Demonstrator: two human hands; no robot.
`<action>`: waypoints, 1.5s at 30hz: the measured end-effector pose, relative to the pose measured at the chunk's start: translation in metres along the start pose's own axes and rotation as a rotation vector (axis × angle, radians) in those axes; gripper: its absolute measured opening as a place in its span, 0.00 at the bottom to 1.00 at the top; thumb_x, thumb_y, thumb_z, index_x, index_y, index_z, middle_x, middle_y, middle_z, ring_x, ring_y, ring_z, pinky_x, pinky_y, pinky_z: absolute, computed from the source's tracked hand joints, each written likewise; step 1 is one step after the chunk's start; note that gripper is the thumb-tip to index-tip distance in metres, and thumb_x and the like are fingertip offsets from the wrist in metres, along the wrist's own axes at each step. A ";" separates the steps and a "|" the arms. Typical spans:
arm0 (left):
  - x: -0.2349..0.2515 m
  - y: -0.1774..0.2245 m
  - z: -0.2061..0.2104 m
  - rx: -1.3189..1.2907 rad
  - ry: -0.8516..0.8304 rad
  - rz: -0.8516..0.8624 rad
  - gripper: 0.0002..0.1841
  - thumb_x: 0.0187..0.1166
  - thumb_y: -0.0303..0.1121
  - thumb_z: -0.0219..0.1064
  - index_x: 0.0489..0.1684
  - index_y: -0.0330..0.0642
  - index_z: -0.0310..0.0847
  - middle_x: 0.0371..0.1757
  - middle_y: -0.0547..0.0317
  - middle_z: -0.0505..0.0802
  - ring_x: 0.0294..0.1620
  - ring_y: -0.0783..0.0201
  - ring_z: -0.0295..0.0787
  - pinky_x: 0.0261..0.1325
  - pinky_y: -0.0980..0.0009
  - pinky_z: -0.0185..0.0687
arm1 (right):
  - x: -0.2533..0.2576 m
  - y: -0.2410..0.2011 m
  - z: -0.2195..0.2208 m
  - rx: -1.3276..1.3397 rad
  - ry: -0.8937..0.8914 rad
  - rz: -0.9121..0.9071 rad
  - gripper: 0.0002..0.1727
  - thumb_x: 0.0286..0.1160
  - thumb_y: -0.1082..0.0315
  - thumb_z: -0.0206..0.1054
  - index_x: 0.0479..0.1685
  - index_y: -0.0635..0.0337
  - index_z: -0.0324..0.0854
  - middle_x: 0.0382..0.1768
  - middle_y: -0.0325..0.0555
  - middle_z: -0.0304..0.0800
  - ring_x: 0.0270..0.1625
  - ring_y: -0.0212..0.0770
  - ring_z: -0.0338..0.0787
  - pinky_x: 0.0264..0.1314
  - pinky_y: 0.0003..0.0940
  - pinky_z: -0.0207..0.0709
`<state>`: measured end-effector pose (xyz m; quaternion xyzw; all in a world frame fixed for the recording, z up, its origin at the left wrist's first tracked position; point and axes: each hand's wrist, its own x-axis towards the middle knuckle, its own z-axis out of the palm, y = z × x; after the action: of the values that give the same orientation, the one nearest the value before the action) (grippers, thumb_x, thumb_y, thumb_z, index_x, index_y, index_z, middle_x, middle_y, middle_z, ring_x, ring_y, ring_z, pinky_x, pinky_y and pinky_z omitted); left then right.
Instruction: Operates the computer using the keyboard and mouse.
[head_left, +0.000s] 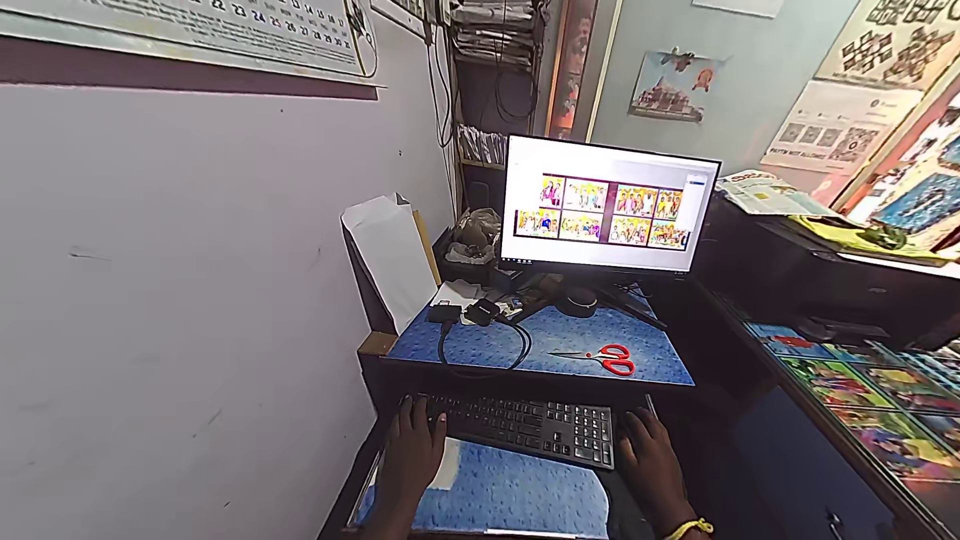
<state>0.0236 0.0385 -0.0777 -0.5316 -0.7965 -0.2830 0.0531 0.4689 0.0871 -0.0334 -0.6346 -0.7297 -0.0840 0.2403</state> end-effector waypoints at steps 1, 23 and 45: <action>0.000 -0.001 0.001 0.001 0.003 0.008 0.40 0.83 0.62 0.41 0.81 0.38 0.72 0.85 0.35 0.72 0.83 0.35 0.71 0.80 0.43 0.68 | 0.001 -0.001 -0.001 0.005 0.001 0.003 0.27 0.72 0.52 0.59 0.69 0.50 0.86 0.77 0.51 0.81 0.81 0.53 0.78 0.78 0.52 0.76; 0.000 -0.006 0.004 0.010 0.023 0.062 0.41 0.84 0.62 0.40 0.78 0.34 0.74 0.84 0.30 0.71 0.82 0.31 0.71 0.80 0.40 0.67 | 0.002 0.002 0.000 -0.021 -0.040 0.075 0.27 0.70 0.51 0.58 0.67 0.49 0.87 0.76 0.48 0.81 0.78 0.52 0.80 0.77 0.50 0.75; -0.001 -0.005 0.003 -0.016 0.015 0.041 0.41 0.84 0.62 0.41 0.79 0.34 0.72 0.85 0.30 0.70 0.83 0.31 0.69 0.81 0.39 0.65 | 0.002 0.003 0.000 0.005 -0.086 0.073 0.27 0.73 0.49 0.57 0.70 0.45 0.86 0.79 0.46 0.79 0.83 0.50 0.75 0.79 0.49 0.74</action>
<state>0.0206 0.0378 -0.0826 -0.5459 -0.7829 -0.2921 0.0607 0.4714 0.0892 -0.0335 -0.6632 -0.7159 -0.0461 0.2133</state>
